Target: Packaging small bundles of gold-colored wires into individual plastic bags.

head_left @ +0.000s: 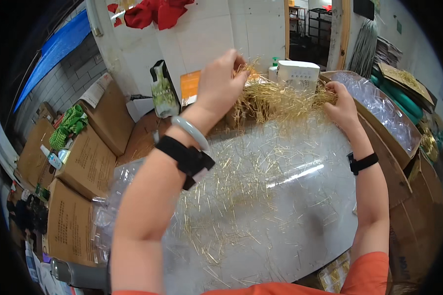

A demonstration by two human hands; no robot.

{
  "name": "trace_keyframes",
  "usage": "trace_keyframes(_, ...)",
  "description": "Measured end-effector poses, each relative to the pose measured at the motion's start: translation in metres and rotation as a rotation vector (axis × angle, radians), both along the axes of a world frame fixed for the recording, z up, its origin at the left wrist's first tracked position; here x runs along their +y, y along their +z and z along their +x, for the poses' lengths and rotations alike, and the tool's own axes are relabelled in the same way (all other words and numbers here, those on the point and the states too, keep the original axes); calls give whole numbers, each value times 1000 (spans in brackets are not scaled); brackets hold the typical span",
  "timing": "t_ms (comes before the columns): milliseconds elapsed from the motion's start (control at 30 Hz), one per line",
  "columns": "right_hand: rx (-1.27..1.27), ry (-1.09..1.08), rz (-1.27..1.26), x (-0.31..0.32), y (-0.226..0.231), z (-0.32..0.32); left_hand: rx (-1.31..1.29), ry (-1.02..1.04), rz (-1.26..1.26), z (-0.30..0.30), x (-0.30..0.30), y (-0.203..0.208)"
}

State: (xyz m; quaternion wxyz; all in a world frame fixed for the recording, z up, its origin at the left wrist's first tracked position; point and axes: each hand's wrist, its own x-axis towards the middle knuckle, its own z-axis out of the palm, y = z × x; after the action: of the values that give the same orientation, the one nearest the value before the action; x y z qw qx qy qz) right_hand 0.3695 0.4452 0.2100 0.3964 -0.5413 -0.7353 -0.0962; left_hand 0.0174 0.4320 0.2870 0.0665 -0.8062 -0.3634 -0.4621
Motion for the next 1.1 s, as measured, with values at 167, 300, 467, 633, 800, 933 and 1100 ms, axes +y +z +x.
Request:
trace_keyframes(167,35,-254,-33,-7,3,1,-195,-13,-386,18,16,-46)
trace_keyframes(300,-103,-215,-33,-1,-23,27,61,75,-369,43,12,-62)
trace_keyframes(467,-275,-255,100,0,-36,39,-152,7,-272,62,12,-57)
trace_keyframes(633,-394,-368,1,-3,-51,54,68,51,-188,70,4,-50)
trace_keyframes(800,-267,-362,212,-7,-50,57,-21,-36,-29,68,8,-43)
trace_keyframes(933,-274,-332,305,-18,-37,51,-381,-183,-263,72,-1,-11)
trace_keyframes(1100,-106,-410,167,-21,-26,35,-438,-216,-226,80,-4,17)
